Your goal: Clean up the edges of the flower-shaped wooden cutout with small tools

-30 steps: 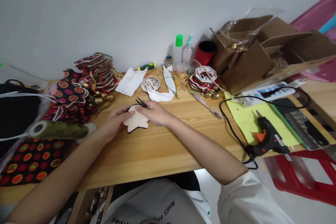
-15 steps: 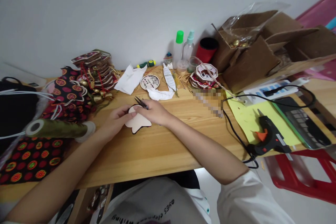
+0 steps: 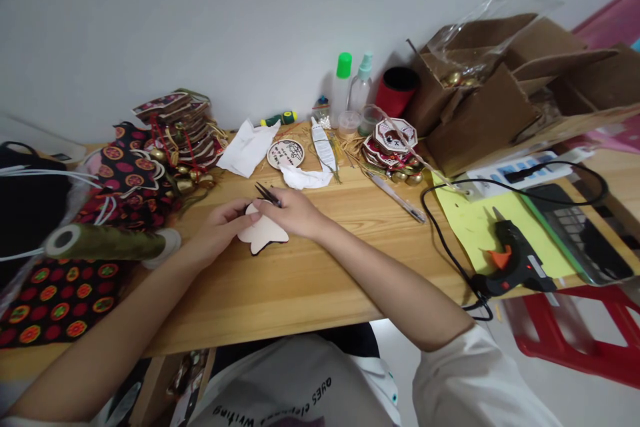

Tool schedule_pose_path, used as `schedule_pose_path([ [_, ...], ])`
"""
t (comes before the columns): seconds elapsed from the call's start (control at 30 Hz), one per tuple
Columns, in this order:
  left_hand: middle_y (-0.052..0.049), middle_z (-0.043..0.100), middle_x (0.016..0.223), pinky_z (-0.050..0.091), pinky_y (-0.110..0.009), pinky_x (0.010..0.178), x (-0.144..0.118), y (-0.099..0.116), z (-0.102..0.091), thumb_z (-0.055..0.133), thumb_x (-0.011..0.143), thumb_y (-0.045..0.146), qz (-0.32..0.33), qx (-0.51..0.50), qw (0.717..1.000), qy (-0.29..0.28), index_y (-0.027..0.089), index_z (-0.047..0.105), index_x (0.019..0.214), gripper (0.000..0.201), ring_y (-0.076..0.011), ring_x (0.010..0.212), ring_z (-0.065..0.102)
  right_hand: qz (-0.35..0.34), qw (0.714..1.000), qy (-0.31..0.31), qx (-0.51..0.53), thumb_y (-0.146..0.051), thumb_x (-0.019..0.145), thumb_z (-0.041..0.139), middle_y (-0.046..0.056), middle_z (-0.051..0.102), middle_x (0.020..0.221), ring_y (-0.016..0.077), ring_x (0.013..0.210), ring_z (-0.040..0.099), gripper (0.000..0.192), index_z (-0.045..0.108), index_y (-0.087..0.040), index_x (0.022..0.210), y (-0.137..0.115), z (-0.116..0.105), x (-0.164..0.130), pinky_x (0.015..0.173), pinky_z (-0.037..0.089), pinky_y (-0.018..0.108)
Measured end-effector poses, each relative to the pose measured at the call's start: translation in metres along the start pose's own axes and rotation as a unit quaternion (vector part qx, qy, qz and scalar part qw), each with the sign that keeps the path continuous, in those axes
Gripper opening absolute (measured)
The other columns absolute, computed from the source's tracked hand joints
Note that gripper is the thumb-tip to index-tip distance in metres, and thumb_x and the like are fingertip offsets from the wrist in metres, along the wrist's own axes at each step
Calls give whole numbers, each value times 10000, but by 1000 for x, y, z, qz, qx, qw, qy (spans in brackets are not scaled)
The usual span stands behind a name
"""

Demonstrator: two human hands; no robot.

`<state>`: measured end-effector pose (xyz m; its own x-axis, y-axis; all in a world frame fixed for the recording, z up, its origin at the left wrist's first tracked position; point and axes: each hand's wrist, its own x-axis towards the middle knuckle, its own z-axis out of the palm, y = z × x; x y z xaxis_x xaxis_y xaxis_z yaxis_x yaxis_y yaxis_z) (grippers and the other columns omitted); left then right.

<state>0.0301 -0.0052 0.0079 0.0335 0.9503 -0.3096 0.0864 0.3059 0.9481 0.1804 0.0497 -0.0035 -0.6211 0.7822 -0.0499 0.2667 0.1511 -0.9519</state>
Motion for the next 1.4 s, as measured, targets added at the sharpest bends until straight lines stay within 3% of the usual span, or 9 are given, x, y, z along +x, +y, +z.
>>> schedule_pose_path([
  [0.57, 17, 551, 635, 364, -222, 512, 0, -2, 0, 673, 612, 435, 23, 21, 1000, -2, 164, 590, 736, 309, -113, 583, 470, 11, 1000, -14, 6, -394, 819, 463, -23, 468, 598, 90, 558, 430, 271, 495, -154, 696, 0, 0, 0, 504, 320, 210],
  [1.4, 27, 492, 669, 345, -219, 521, -2, -5, 0, 556, 752, 376, 70, 102, 992, -35, 153, 534, 802, 229, -99, 599, 436, -32, 998, 3, -48, -373, 831, 455, -18, 459, 606, 97, 584, 423, 269, 464, -157, 671, -2, 0, -1, 546, 306, 229],
])
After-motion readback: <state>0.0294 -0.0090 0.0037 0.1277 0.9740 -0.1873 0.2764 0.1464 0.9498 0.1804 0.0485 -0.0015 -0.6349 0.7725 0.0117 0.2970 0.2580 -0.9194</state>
